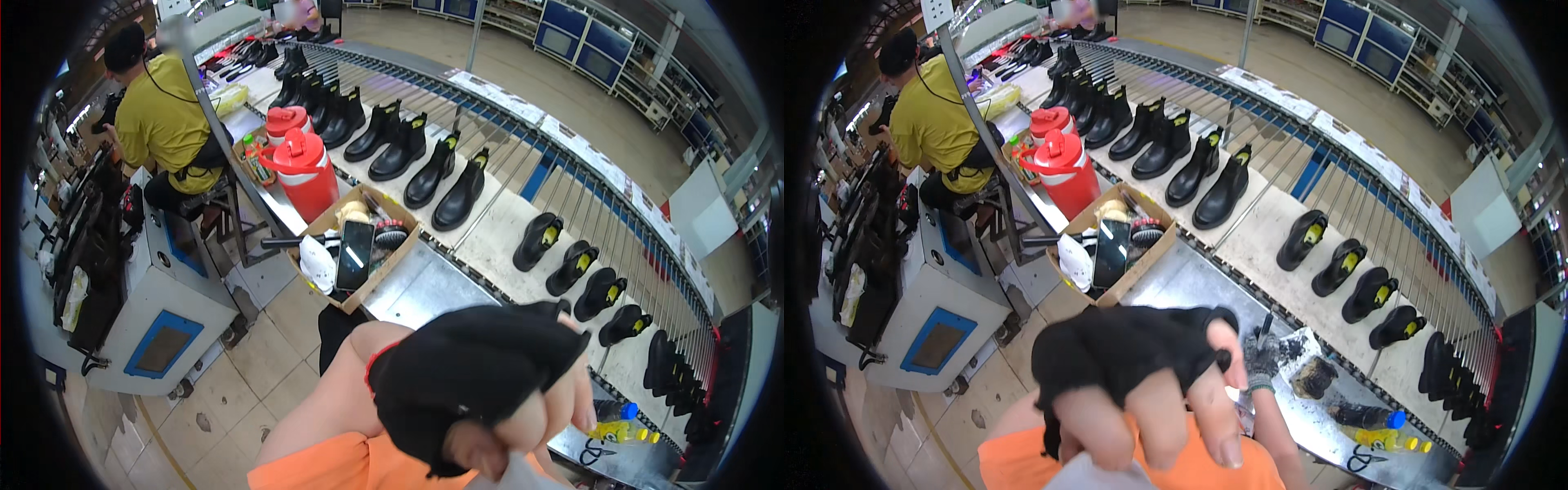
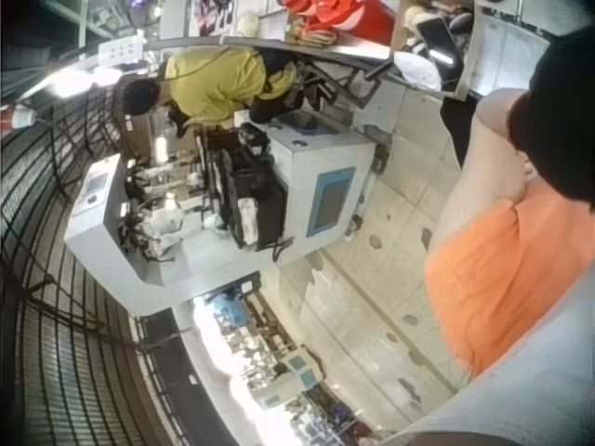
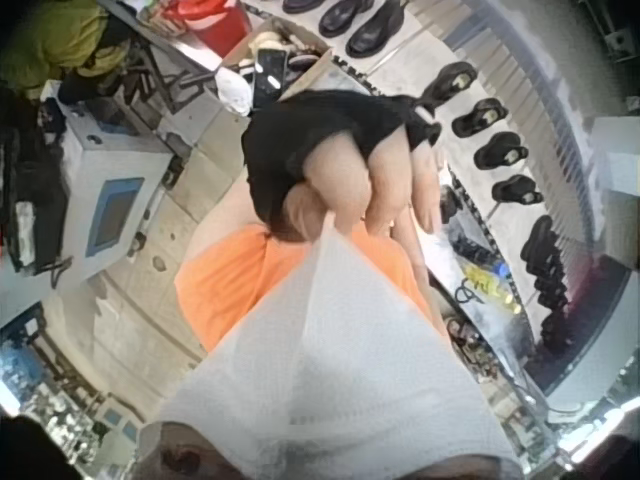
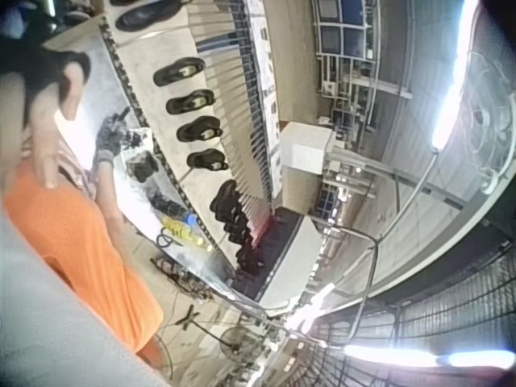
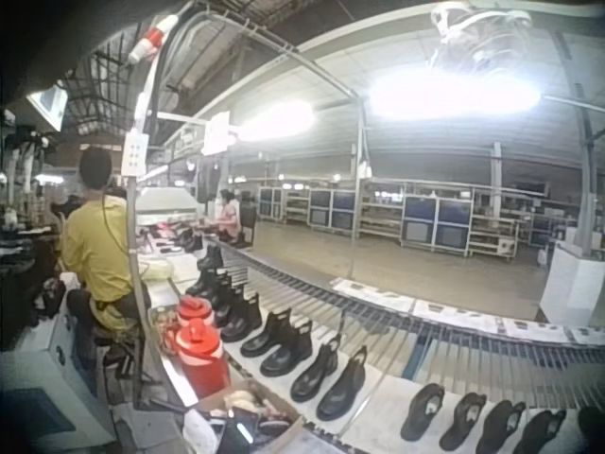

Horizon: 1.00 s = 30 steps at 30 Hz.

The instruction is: Apply adhesive to the edges and seams of black leather boots using a brush.

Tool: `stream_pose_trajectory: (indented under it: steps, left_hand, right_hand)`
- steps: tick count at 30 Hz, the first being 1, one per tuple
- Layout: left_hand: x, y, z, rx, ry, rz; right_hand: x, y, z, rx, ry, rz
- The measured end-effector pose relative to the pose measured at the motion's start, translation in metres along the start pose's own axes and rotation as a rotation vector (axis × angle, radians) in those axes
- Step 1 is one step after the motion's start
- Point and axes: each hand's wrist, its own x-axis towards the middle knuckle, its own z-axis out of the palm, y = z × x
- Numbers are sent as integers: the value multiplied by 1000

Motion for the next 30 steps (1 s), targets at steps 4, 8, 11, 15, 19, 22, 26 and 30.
stream_pose_trajectory:
  steps: [4, 8, 11, 15, 19, 22, 26, 30]
  left_hand:
    - [-6, -12, -5, -171, 94, 21]
    - [-64, -35, -32, 178, 356, -230]
    - [-111, -92, -71, 189, 460, -800]
    - [-242, -136, -123, 126, 710, -1347]
    - [-339, -133, -148, -281, 1026, -1422]
    - [-372, -120, -159, -404, 1204, -1386]
    - [-379, -115, -165, -350, 1233, -1326]
    - [-375, -121, -162, -239, 1304, -1376]
  right_hand:
    - [-2, -9, -51, -60, -115, 50]
    - [-3, -13, -37, 154, -131, 93]
    - [-5, -28, -59, 159, -131, 136]
    - [-9, -26, -50, 302, -142, 222]
    - [-6, -19, -41, 366, -184, 310]
    - [-5, -20, -39, 407, -168, 297]
    - [-5, -20, -39, 232, -122, 235]
    - [-22, -17, -34, 698, -120, 394]
